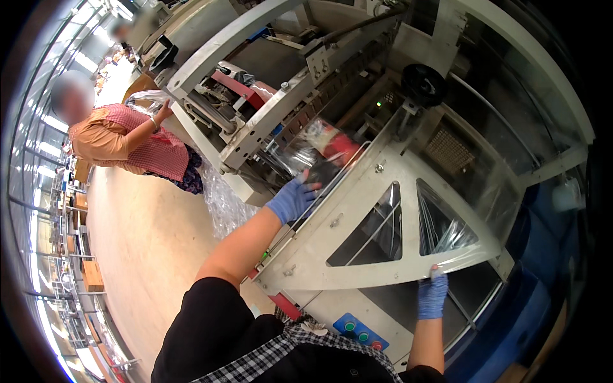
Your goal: The person places rolled items onto a conveyor belt for heat-sealing in plastic film and then collects the packaged items from a bin to move them.
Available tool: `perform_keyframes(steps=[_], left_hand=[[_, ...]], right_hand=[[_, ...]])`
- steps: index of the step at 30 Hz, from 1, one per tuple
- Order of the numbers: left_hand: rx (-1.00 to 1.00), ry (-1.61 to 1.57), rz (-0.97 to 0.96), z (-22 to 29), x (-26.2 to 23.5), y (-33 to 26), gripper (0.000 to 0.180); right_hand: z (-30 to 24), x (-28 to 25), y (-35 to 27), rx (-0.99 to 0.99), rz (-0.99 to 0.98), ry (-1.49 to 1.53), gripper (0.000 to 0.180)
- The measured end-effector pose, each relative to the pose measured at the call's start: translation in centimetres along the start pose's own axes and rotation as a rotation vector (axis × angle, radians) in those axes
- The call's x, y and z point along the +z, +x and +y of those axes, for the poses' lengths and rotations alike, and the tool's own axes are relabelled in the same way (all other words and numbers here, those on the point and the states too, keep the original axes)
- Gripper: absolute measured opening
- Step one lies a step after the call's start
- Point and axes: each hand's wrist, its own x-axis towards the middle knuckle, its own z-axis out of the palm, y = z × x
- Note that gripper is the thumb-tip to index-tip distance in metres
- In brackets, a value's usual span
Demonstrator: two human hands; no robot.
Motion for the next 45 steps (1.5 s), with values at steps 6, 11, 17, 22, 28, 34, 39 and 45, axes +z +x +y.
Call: perform_keyframes(steps=[6,11,17,22,28,34,39,45], left_hand=[[-0.014,0.215,-0.066,-1.1,-5.4,1.9,0.032],[0.056,0.085,0.108,-0.1,-3.0,-1.8,0.033],[-0.093,0.342,0.004,-0.7,2.6,0.1,0.041],[0.18,0.221,0.087,1.0,-7.0,-0.2,0.037],[0.139,0.242,-0.027,1.2,-0.3,0.7,0.042],[0.138,0.577,0.314,3.0,-7.1,-4.4,0.014],[1.052,1.669,0.657,-1.2,-2.7,-6.3,0.02],[0.835,1.787,-0.628,-36.4,14.8,-12.1,0.028]], right_hand=[[-0.4,-0.5,-2.8,0.267,-0.383,0.056,0.029],[-2.1,-2.5,-4.9,0.139,-0.083,0.101,0.041],[-0.9,-1.6,-11.2,0.12,0.0,-0.163,0.038],[-1.5,-5.1,-18.2,0.051,0.117,-0.283,0.037],[1.9,-14.0,-23.1,0.156,0.355,-0.004,0.03],[0.9,-19.8,-30.9,-0.021,0.473,-0.149,0.025],[9.3,-35.9,-44.8,-0.239,1.022,-0.038,0.021],[21.8,-43.1,-58.9,0.352,1.711,-0.476,0.018]])
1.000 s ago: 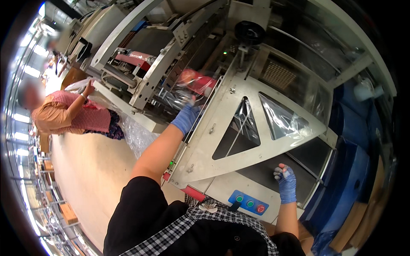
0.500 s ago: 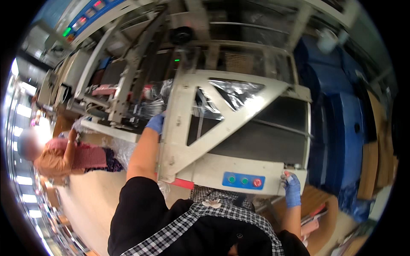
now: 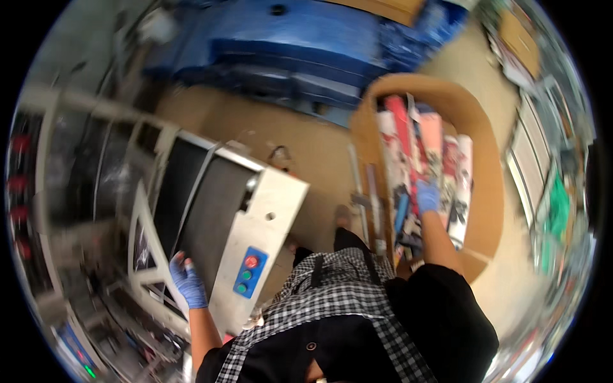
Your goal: The person places rolled items onto a conveyor belt for heat-sealing in plastic film and then collects the packaged items from a bin to move them.
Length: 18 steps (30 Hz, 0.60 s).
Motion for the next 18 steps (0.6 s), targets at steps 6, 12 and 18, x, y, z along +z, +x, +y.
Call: perform_keyframes(steps=[6,12,18], left_hand=[[0.473,0.149,-0.868,15.1,18.0,-2.8,0.027],[0.644,0.35,-1.256,19.5,25.5,-8.9,0.027],[0.428,0.458,-1.29,18.5,28.2,-10.1,0.021]], right_hand=[[4.5,0.2,-4.1,0.361,-0.168,-0.313,0.074],[9.7,7.3,7.3,0.253,-0.328,-0.312,0.089],[10.5,13.6,20.2,0.227,-0.133,-0.434,0.106]])
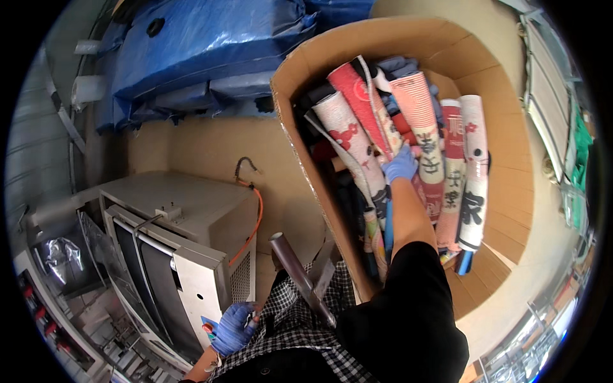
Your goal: The person places rolled items onto a conveyor belt for heat-sealing in plastic film and then collects the packaged items from a bin to move them.
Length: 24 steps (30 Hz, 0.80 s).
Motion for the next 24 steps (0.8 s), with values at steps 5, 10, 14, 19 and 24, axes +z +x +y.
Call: perform_keyframes(steps=[5,10,14,19,24], left_hand=[[-0.092,-0.013,-0.001,0.6,0.3,0.7,0.02],[-0.037,-0.096,0.055,0.3,-0.6,0.7,0.023],[0.169,-0.293,0.012,0.7,-2.6,1.9,0.039],[0.442,-1.231,-0.415,0.7,-1.3,3.7,0.072],[0.762,-1.5,-0.182,0.0,-5.9,-3.2,0.078]], right_hand=[[0.9,-2.8,1.9,-0.033,-0.086,0.122,0.086],[5.7,-11.0,-7.2,-0.265,-0.15,0.596,0.052],[9.4,-22.2,-18.1,-0.405,-0.355,0.513,0.041],[3.1,-31.5,-28.9,-0.532,-1.218,0.857,0.077],[-11.3,-31.7,-40.5,-0.831,-1.167,0.594,0.1]])
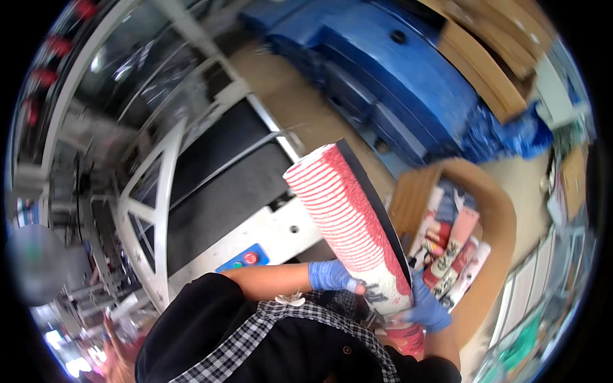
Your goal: The person places rolled items onto a conveyor belt for heat-sealing in plastic film and then collects the packaged items from a bin to move them.
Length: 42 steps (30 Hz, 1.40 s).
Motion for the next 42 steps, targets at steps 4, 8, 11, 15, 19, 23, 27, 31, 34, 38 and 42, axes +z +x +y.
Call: perform_keyframes(steps=[4,8,11,15,19,23,27,31,34,38,42], left_hand=[[0.165,-0.41,0.389,2.9,-1.4,-8.0,0.063],[0.316,-0.419,0.488,9.5,-3.4,-14.9,0.065],[0.485,-0.336,0.851,11.1,-9.3,-22.4,0.081],[0.932,-0.75,1.018,11.4,-13.4,-32.7,0.039],[1.161,-0.837,0.97,13.0,-13.6,-34.3,0.043],[1.236,-0.801,1.022,13.5,-12.6,-33.4,0.048],[1.262,-0.791,0.993,13.0,-12.4,-33.5,0.05],[1.167,-0.769,1.051,12.9,-11.2,-33.9,0.053],[0.805,-0.63,1.068,13.2,-6.7,-36.6,0.052],[0.261,0.896,1.908,14.0,-1.1,-46.0,0.027],[0.199,0.529,2.743,12.2,-0.9,-58.8,0.026]], right_hand=[[-6.0,10.5,7.9,-0.088,0.19,-0.436,0.099],[-6.7,14.2,16.2,-0.538,0.27,-0.849,0.077],[-10.7,15.9,21.8,-0.849,0.414,-1.246,0.063],[-14.7,15.6,28.8,-1.0,0.435,-1.482,0.056],[-16.6,15.7,35.4,-1.011,0.236,-1.619,0.058],[-17.6,19.3,41.3,-0.979,-0.071,-1.602,0.064],[-17.4,27.8,46.1,-0.986,-0.249,-1.555,0.066],[-16.4,37.5,48.5,-0.822,-0.466,-1.517,0.07],[-16.9,40.1,48.7,-0.608,-0.613,-1.574,0.078],[-17.5,32.7,47.3,-0.819,-0.285,-1.596,0.087],[-15.7,25.1,46.3,-0.819,-0.026,-1.468,0.082]])
